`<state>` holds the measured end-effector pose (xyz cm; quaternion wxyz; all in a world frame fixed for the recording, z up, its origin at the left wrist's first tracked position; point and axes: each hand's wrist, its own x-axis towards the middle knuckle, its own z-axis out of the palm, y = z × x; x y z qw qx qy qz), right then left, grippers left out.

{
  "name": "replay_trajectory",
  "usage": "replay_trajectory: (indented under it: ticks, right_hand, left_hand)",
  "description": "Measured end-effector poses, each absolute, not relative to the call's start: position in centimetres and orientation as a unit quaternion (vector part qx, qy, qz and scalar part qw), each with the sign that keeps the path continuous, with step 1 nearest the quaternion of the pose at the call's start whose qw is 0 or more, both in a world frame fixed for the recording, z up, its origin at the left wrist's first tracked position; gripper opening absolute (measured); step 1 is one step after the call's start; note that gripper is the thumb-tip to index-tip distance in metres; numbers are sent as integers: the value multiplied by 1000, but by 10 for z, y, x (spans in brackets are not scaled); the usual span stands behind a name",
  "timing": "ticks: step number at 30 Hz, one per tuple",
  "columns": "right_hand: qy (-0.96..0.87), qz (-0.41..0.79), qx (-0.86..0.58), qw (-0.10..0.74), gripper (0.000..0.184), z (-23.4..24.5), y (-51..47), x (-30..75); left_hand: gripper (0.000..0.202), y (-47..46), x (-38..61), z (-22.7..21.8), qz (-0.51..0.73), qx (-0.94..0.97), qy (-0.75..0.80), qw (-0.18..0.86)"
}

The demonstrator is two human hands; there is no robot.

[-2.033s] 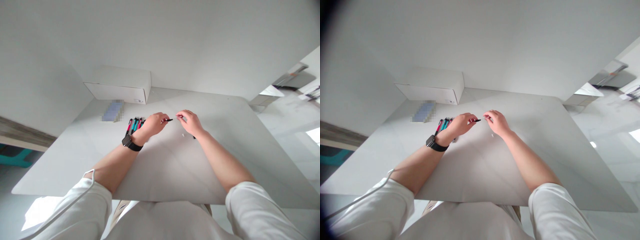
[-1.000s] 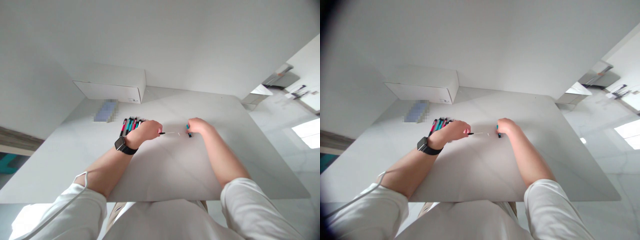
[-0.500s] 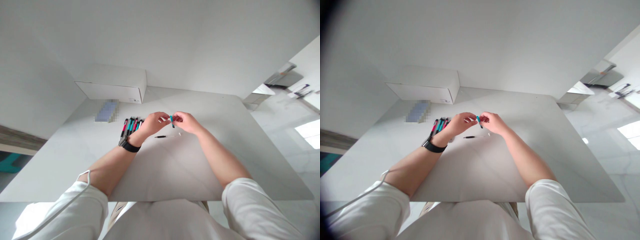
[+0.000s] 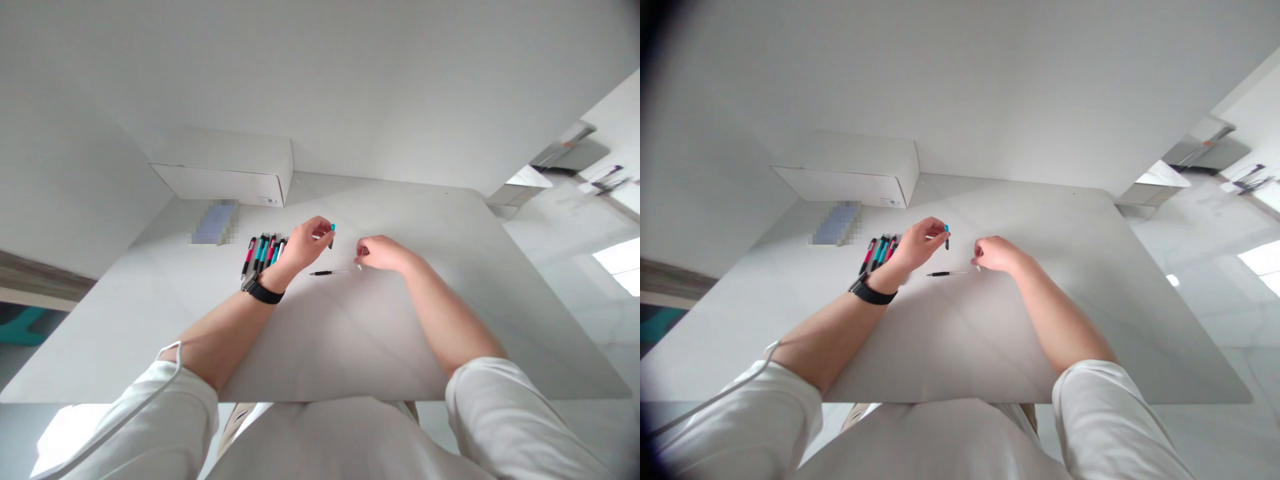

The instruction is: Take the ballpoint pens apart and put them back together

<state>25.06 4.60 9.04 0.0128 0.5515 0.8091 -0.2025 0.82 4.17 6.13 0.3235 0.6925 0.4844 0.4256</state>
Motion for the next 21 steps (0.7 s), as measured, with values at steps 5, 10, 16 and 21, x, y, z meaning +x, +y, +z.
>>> replay_trajectory:
  ticks: [5,10,16,21]
  right_hand:
    - [831,-181,512,121,10,72,49,250]
    - [830,-205,519,5,13,74,50,249]
    - [774,-322,469,-276,13,89,48,239]
    - [729,-366,441,-374,23,88,47,231]
  left_hand:
    - [18,40,8,60,415,704,488,307]
    - [16,40,6,60,400,716,492,292]
    - [18,38,8,60,368,734,485,303]
    - [19,36,10,61,362,745,464,314]
